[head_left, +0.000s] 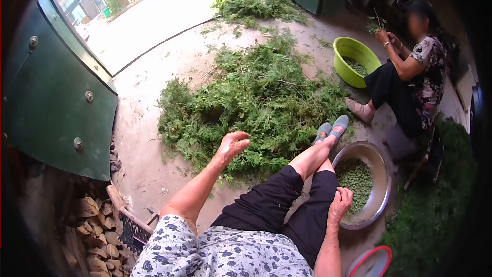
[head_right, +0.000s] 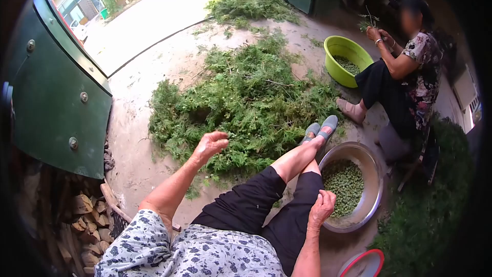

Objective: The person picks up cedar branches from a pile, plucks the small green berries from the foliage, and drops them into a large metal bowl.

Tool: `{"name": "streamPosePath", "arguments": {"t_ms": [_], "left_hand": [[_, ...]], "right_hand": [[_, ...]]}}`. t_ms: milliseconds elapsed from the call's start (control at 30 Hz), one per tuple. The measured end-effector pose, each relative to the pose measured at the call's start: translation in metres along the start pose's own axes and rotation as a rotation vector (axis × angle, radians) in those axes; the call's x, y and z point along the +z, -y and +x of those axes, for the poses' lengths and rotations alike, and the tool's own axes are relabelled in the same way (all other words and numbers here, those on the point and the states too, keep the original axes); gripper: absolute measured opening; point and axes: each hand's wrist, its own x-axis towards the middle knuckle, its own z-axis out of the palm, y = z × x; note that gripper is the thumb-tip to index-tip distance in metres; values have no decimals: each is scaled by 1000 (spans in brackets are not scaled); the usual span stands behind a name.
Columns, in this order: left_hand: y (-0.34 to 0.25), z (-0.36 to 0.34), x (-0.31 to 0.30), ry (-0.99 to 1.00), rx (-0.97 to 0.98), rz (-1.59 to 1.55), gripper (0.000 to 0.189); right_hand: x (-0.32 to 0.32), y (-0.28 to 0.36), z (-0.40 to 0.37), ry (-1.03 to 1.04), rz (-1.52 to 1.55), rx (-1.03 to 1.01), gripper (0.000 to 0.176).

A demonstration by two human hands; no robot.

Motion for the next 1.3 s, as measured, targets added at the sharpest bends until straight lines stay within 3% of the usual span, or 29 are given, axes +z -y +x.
{"name": "streamPosePath", "arguments": {"t_ms": [67,100,167,300,433,500,600,633,733,800,833,900,933,967,1033,1100,1167,1200,1300], "left_hand": [[43,-26,20,66,-235,49,39],[86,-30,23,134,-163,208,35],[109,-48,36,226,-341,248,34],[154,-48,44,318,-408,393,36],[190,-22,45,241,-277,514,41],[174,-9,49,243,-365,574,43],[181,11,55,193,-339,690,44],[188,13,58,84,-242,698,41],[203,24,69,-4,-219,812,43],[215,35,72,-331,-418,226,43],[207,39,72,-333,-429,228,43],[183,47,73,-451,-644,-297,45],[188,54,66,-342,-665,-290,56],[204,61,65,-474,-576,-24,57],[204,60,64,-572,-599,90,60],[232,64,58,-496,-525,54,61],[198,62,56,-340,-698,-189,64],[204,63,52,-370,-709,-269,62],[210,72,41,-334,-726,-42,61]], "right_hand": [[1,-4,1,2,8,22,15],[1,-6,1,-1,17,45,15],[6,-8,1,-4,22,48,14],[9,-12,0,-9,-35,36,13],[7,-9,2,27,-60,90,11],[9,-12,3,22,-59,115,11],[9,-10,9,55,-88,141,11],[9,-9,10,58,-102,148,11],[9,-7,15,89,-113,165,12],[11,-11,15,96,-136,166,12],[12,-11,15,107,-137,170,12],[12,-11,17,115,-152,187,11],[12,-13,17,121,-159,188,11],[12,-13,18,130,-166,194,11],[13,-9,20,133,-177,188,11],[14,-13,21,134,-183,188,11],[13,-12,19,136,-190,190,11],[12,-10,20,144,-196,196,11],[14,-11,21,160,-194,184,11]]}}
